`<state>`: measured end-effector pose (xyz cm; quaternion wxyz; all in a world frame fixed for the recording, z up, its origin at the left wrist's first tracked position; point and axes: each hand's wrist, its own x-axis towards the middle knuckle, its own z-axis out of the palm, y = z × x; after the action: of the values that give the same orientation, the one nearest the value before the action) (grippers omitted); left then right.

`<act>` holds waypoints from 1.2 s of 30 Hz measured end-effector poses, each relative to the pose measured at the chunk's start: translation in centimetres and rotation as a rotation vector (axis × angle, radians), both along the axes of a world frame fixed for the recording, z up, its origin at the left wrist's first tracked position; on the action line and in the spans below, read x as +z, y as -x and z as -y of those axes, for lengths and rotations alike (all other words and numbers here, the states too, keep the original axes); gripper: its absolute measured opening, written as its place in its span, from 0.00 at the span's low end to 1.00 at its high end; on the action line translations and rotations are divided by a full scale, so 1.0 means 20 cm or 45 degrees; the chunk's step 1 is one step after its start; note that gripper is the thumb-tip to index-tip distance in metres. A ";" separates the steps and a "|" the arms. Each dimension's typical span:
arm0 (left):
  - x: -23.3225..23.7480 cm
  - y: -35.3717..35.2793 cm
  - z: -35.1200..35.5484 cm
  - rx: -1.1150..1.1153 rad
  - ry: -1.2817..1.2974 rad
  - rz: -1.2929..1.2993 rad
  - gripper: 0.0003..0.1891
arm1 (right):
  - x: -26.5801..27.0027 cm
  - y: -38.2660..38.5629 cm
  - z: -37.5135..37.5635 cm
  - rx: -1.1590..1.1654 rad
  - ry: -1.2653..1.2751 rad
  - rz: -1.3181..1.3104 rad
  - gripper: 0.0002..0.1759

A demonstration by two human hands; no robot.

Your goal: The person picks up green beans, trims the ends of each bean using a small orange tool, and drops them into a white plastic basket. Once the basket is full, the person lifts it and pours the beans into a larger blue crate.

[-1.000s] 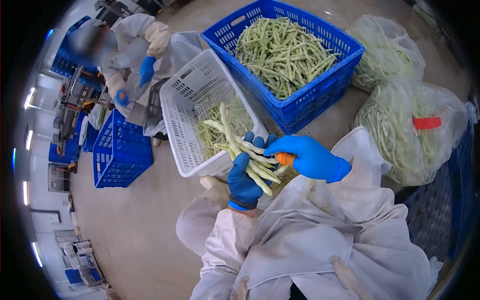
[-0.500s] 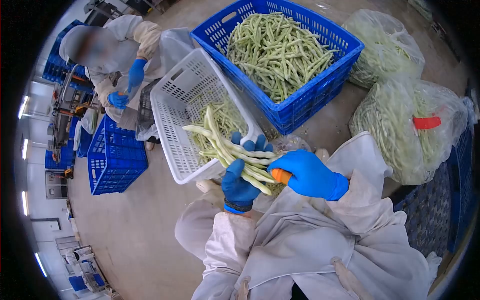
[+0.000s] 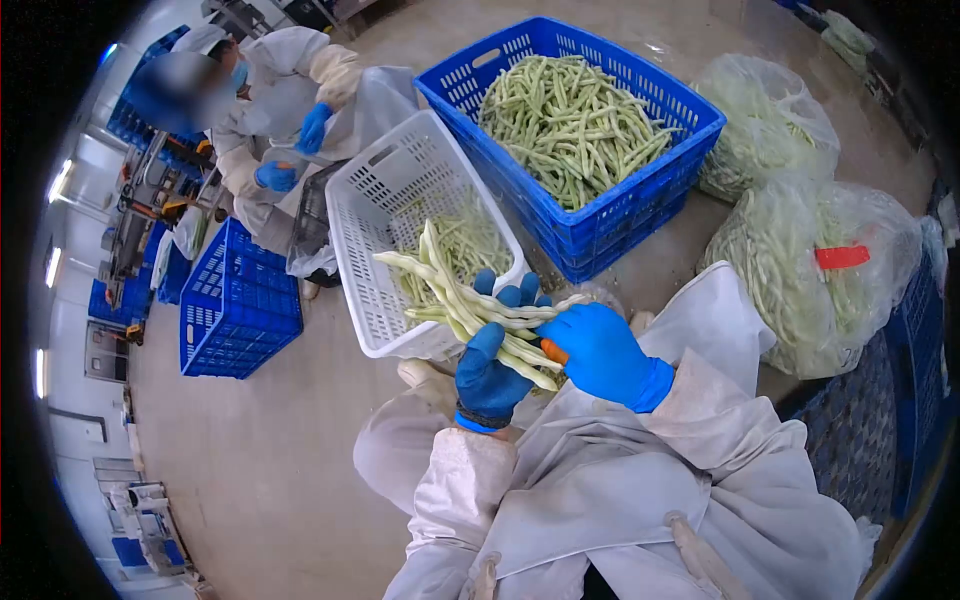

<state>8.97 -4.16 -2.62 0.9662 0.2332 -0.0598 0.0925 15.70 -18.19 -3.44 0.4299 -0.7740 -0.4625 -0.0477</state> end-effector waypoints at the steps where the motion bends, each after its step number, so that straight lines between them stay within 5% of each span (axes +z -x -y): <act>1: 0.01 0.01 0.00 0.022 0.008 -0.003 0.33 | 0.02 0.00 0.00 0.000 0.034 0.183 0.05; 6: 0.01 0.05 0.00 -0.035 -0.014 -0.246 0.31 | 0.07 0.02 0.03 0.069 0.267 0.576 0.03; 9: 0.00 0.06 -0.03 -0.200 -0.125 -0.439 0.28 | 0.05 -0.04 0.02 0.441 0.311 0.702 0.03; 14: -0.05 0.07 -0.02 -0.328 -0.446 -0.620 0.22 | 0.18 -0.14 0.09 0.640 0.467 0.634 0.04; 16: -0.07 0.08 -0.03 -0.384 -0.395 -0.587 0.22 | 0.23 -0.20 0.10 0.373 0.314 0.737 0.03; 20: -0.03 0.09 -0.10 -0.359 -0.360 -0.668 0.22 | 0.28 -0.40 0.30 -0.387 -0.064 0.402 0.10; 24: 0.02 -0.06 -0.19 -0.085 -0.244 -0.701 0.23 | 0.04 -0.42 0.34 -0.533 -0.292 0.114 0.07; 26: 0.13 -0.30 -0.23 -0.112 -0.361 -0.573 0.24 | -0.15 -0.33 0.29 -0.331 0.038 -0.017 0.08; 28: 0.23 -0.57 -0.22 0.265 -1.326 0.564 0.23 | -0.27 -0.22 0.22 -0.112 0.394 -0.174 0.12; 33: 0.19 -1.05 -0.55 0.235 -1.561 -0.074 0.22 | -0.57 -0.09 0.18 0.127 0.444 -0.029 0.14; 34: 0.15 -1.03 -0.63 0.230 -1.561 -0.079 0.22 | -0.58 -0.09 0.21 0.126 0.548 -0.044 0.13; 36: 0.02 -0.89 -0.83 -0.005 -0.508 -0.510 0.19 | -0.58 -0.11 0.25 0.153 0.655 -0.082 0.12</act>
<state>26.78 12.51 -2.27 0.8939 0.4324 0.1149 0.0289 17.82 -23.10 -15.02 0.2358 -0.8300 -0.4905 0.1217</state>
